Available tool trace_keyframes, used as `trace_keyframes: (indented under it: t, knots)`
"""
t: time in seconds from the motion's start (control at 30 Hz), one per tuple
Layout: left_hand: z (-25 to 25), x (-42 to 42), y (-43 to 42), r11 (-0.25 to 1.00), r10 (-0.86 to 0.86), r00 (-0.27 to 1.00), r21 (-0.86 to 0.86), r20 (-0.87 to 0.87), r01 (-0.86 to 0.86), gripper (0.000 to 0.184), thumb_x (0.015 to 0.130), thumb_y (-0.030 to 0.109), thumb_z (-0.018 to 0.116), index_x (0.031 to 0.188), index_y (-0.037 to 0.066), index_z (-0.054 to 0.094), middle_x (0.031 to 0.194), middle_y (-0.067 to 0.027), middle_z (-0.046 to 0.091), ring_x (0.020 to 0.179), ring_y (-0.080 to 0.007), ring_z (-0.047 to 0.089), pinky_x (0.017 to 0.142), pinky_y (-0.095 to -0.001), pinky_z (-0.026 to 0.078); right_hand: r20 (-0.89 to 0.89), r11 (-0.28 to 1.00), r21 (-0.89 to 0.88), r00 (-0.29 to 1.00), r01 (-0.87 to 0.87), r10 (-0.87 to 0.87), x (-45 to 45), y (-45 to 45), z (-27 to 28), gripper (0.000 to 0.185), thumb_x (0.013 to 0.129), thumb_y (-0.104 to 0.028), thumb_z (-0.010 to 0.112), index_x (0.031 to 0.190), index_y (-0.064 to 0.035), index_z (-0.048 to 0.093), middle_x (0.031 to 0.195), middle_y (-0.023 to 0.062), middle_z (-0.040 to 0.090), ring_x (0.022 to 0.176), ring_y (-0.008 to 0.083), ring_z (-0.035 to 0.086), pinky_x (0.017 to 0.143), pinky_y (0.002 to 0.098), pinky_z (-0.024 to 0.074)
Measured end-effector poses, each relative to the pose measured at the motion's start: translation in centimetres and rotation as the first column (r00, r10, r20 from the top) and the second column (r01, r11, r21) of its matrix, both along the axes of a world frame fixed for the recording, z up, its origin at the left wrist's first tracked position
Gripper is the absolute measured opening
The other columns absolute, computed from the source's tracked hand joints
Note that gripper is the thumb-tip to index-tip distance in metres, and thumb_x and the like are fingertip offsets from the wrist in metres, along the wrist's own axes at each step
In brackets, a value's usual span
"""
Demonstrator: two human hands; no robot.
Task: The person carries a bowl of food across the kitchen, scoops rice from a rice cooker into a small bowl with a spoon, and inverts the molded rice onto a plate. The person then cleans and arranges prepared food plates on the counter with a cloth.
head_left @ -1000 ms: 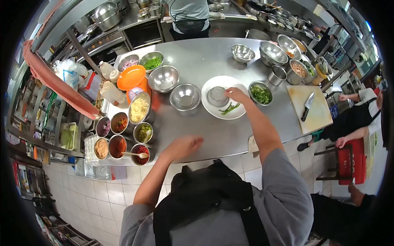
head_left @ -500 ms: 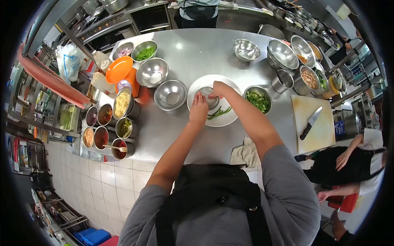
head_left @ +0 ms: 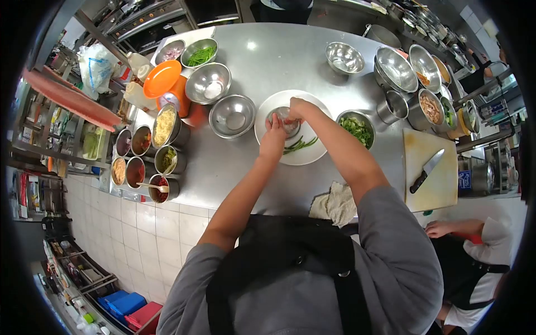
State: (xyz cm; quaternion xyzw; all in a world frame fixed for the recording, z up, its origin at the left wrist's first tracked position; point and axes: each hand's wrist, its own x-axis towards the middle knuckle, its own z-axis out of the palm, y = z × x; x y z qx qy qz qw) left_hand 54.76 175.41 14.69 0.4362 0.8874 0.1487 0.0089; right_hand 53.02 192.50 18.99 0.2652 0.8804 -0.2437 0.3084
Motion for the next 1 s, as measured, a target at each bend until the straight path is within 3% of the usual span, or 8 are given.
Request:
trace_keyframes:
  t: [0.03, 0.1, 0.17, 0.23, 0.4, 0.5, 0.77, 1.0]
  knots:
    - [0.4, -0.4, -0.2, 0.998, -0.044, 0.999, 0.037, 0.03, 0.043, 0.049, 0.082, 0.012, 0.061, 0.126, -0.003, 0.046, 0.14, -0.024, 0.036, 0.122, -0.0425, 0.043, 0.088, -0.0406, 0.05, -0.017, 1.0, 0.009, 1.0, -0.006, 0.006, 0.6, 0.2, -0.3, 0.064, 0.061, -0.033, 0.084, 0.101, 0.0084, 0.057, 0.09, 0.0221, 0.067, 0.08, 0.0294, 0.067, 0.071, 0.0372, 0.0538]
    - [1.0, -0.4, -1.1, 0.995, -0.076, 0.995, 0.072, 0.059, 0.072, 0.05, 0.081, 0.012, 0.063, 0.126, -0.002, 0.048, 0.139, -0.024, 0.036, 0.12, -0.0428, 0.044, 0.089, -0.0404, 0.049, -0.468, 0.997, 0.082, 0.883, 0.0, 0.038, 3.0, 0.6, -2.8, 0.075, 0.06, -0.045, 0.082, 0.107, 0.0065, 0.056, 0.1, 0.023, 0.065, 0.092, 0.031, 0.064, 0.08, 0.0366, 0.0505]
    - [1.8, -0.6, -1.7, 0.881, -0.079, 0.92, 0.458, 0.383, -0.116, 0.043, 0.08, 0.005, 0.062, 0.12, -0.005, 0.051, 0.136, -0.0269, 0.039, 0.115, -0.0364, 0.051, 0.088, -0.0388, 0.048, -0.488, 0.996, 0.056, 0.872, 0.066, -0.03, 4.6, 0.4, -3.0, 0.079, 0.06, -0.051, 0.08, 0.109, 0.0059, 0.055, 0.102, 0.0228, 0.064, 0.094, 0.0311, 0.063, 0.081, 0.0359, 0.0497]
    - [0.4, -1.5, -1.5, 0.864, 0.006, 0.893, 0.446, 0.45, -0.231, 0.043, 0.079, 0.008, 0.063, 0.119, -0.005, 0.052, 0.13, -0.0265, 0.045, 0.111, -0.035, 0.054, 0.087, -0.0393, 0.047, -0.539, 0.983, -0.009, 0.827, 0.184, -0.16, 6.0, 0.5, -4.0, 0.086, 0.06, -0.062, 0.073, 0.111, 0.005, 0.054, 0.104, 0.0216, 0.063, 0.094, 0.0317, 0.063, 0.082, 0.0349, 0.0483]
    - [-0.6, -2.4, 0.2, 0.809, 0.166, 0.768, 0.36, 0.619, -0.465, 0.048, 0.076, 0.011, 0.064, 0.119, -0.004, 0.053, 0.108, -0.0247, 0.06, 0.102, -0.0342, 0.059, 0.085, -0.0401, 0.046, -0.508, 0.923, -0.172, 0.771, 0.345, -0.383, 7.4, -1.1, -4.8, 0.078, 0.066, -0.056, 0.073, 0.113, 0.0045, 0.055, 0.103, 0.0188, 0.064, 0.09, 0.0247, 0.064, 0.073, 0.0324, 0.0517]
    - [-4.7, -6.0, 2.1, 0.723, 0.2, 0.547, 0.254, 0.813, -0.642, 0.039, 0.073, 0.008, 0.063, 0.109, -0.005, 0.058, 0.093, -0.0173, 0.065, 0.078, -0.0216, 0.064, 0.067, -0.0324, 0.049, -0.472, 0.817, -0.393, 0.67, 0.422, -0.573, 7.9, -1.5, -5.1, 0.064, 0.071, -0.046, 0.075, 0.108, 0.003, 0.058, 0.094, 0.0118, 0.065, 0.085, 0.0195, 0.064, 0.067, 0.0295, 0.0527]
    - [-1.4, -5.0, 1.6, 0.753, 0.318, 0.677, 0.258, 0.664, -0.606, 0.027, 0.068, 0.009, 0.066, 0.092, -0.001, 0.068, 0.077, -0.0112, 0.068, 0.069, -0.0179, 0.064, 0.062, -0.0309, 0.05, -0.289, 0.509, -0.751, 0.484, 0.421, -0.826, 8.6, -1.0, -4.8, 0.037, 0.069, -0.03, 0.08, 0.093, -0.0048, 0.065, 0.079, 0.0009, 0.062, 0.068, 0.0093, 0.057, 0.061, 0.0231, 0.0489]
    - [1.9, -3.3, 0.0, 0.702, 0.23, 0.594, 0.292, 0.771, -0.65, 0.027, 0.069, 0.013, 0.07, 0.094, 0.003, 0.07, 0.079, -0.0131, 0.069, 0.069, -0.0217, 0.067, 0.066, -0.0317, 0.051, -0.348, 0.517, -0.741, 0.413, 0.429, -0.841, 8.1, -1.2, -4.5, 0.04, 0.064, -0.026, 0.081, 0.09, 0.0013, 0.067, 0.077, 0.0054, 0.064, 0.062, 0.012, 0.057, 0.053, 0.0241, 0.0469]
